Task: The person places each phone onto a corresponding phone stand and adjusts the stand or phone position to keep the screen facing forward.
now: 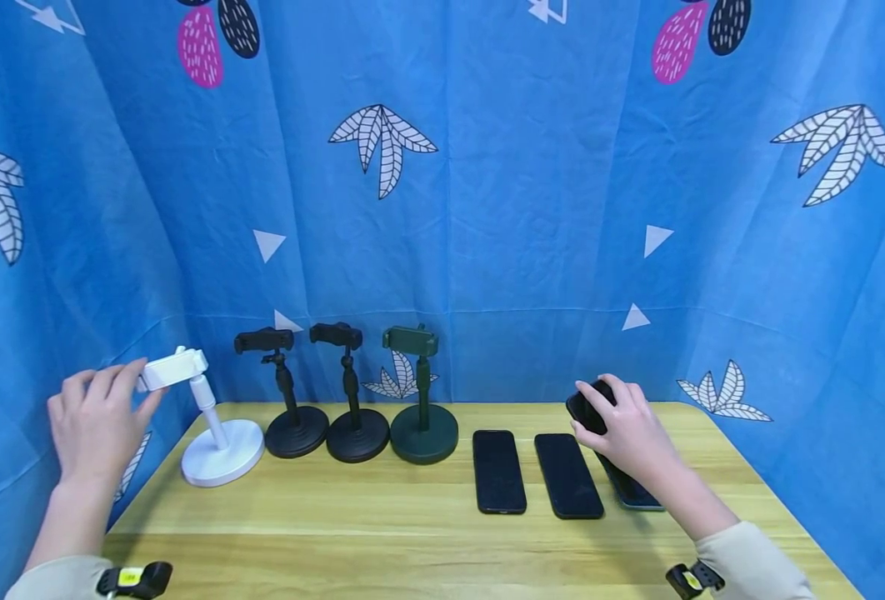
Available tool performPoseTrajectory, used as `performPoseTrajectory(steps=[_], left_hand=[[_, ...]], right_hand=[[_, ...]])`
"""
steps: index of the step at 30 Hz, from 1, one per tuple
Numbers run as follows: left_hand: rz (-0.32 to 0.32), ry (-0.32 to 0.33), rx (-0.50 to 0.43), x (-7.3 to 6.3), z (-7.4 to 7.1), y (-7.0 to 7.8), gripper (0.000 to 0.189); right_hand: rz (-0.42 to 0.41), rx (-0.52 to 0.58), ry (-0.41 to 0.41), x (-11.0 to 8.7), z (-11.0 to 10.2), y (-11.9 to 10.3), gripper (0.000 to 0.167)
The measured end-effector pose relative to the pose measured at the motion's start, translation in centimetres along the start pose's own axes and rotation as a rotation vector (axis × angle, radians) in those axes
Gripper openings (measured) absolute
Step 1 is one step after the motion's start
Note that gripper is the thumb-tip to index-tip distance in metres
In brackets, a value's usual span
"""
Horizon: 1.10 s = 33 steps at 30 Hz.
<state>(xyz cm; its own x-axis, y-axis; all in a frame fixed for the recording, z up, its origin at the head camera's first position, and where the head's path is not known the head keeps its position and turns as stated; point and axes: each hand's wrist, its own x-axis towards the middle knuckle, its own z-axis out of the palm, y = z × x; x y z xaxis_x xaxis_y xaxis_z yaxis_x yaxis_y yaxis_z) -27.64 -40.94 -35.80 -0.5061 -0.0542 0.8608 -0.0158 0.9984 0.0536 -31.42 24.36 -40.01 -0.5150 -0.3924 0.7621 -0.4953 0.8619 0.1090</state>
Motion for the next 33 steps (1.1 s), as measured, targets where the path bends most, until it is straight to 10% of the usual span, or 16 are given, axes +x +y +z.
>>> performPoseTrajectory(steps=[33], left_hand=[[-0.029,-0.033,0.012,-0.1,-0.1,0.3,0.061]], right_hand=[[-0.157,0.092,0.023,2.6,2.0,-6.7,0.054]])
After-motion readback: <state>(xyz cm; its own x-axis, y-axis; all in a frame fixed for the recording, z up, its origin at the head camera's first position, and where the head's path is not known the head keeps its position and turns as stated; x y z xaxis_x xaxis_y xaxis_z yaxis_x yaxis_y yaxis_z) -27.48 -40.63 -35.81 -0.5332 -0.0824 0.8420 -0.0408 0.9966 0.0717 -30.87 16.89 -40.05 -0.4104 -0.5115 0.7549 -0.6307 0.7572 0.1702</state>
